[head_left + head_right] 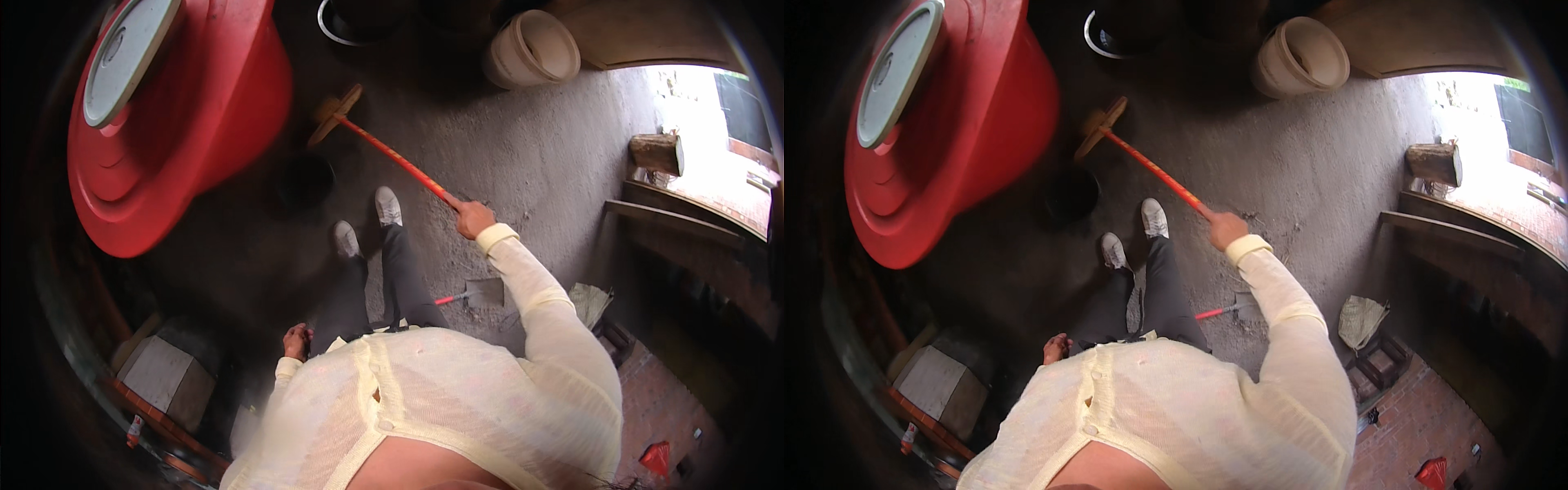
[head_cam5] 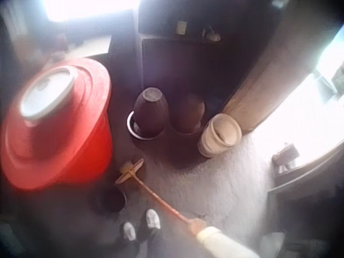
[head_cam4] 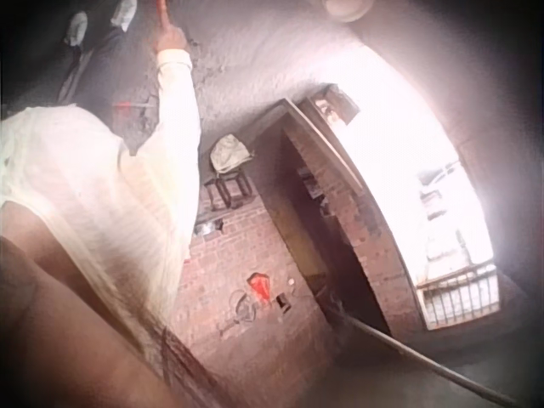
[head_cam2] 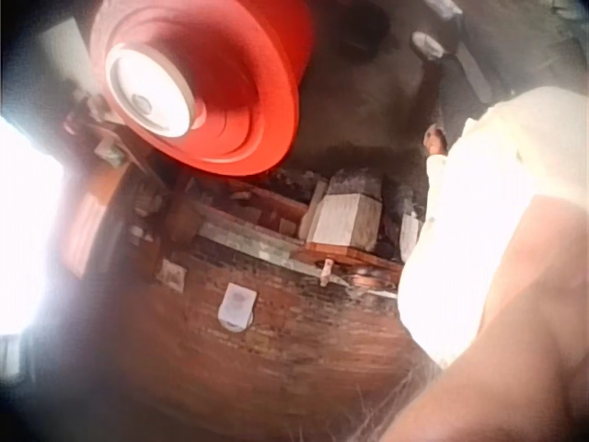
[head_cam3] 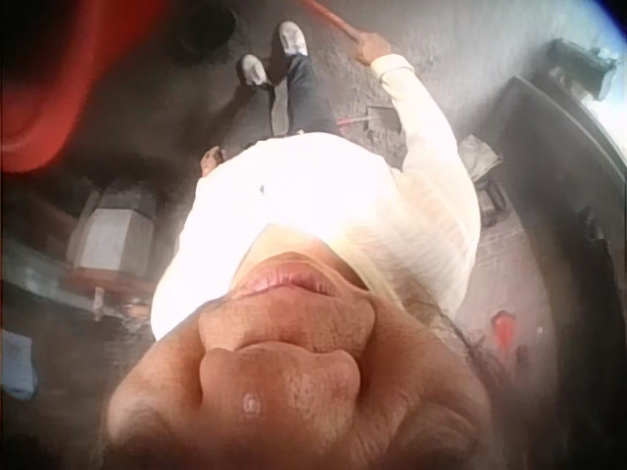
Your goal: The person sweeps a concrete floor with a broom, moving debris toward a central area. They briefly pause to touch their face, then continue sweeping around various items including buckets and a red container. The person later picks up a bag and places it on the floor.
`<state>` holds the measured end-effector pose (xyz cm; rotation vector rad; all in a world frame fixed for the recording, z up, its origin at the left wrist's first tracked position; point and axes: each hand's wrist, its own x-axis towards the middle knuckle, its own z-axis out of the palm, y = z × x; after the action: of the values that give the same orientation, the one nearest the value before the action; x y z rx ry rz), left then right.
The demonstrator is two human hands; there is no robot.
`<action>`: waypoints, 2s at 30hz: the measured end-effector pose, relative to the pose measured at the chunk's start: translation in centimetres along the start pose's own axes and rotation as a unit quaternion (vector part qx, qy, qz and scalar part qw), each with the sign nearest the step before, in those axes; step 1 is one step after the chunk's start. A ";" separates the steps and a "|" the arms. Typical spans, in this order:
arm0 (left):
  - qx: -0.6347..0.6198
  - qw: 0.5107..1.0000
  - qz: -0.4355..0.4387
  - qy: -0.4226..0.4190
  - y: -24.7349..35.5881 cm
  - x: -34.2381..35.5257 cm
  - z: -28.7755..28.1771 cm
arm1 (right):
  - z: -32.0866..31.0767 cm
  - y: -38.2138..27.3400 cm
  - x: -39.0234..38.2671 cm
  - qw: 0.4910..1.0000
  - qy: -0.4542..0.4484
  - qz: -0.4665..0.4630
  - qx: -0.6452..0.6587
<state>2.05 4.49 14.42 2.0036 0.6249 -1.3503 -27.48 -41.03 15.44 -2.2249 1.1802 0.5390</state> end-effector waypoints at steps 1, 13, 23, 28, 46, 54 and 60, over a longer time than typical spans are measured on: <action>0.012 1.000 -0.002 0.002 -0.8 0.6 -1.1 | 1.1 1.0 -1.9 1.000 -0.013 0.026 0.006; 0.047 0.997 -0.011 -0.065 1.8 2.4 -1.0 | 3.0 2.9 -31.1 0.953 0.021 0.240 0.182; 0.015 0.992 0.056 -0.115 12.5 2.0 8.3 | -5.0 5.7 -30.5 0.946 0.021 0.316 0.073; -0.003 0.988 0.081 -0.135 18.4 -2.0 16.2 | -14.2 15.0 -26.7 0.969 0.076 0.222 -0.075; -0.030 0.986 0.116 -0.116 31.4 5.0 25.1 | -44.0 22.9 8.2 0.936 0.050 0.031 -0.348; -0.057 0.984 0.091 -0.139 48.2 0.0 36.4 | -50.4 27.7 18.5 0.917 0.055 0.089 -0.385; 0.048 0.952 0.239 -0.185 47.2 9.1 37.7 | -54.4 30.6 26.3 0.918 0.047 0.061 -0.388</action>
<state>13.98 -54.94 6.96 1.7487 -0.0980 -1.4083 -34.48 -106.04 32.97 -2.8613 1.3072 1.1180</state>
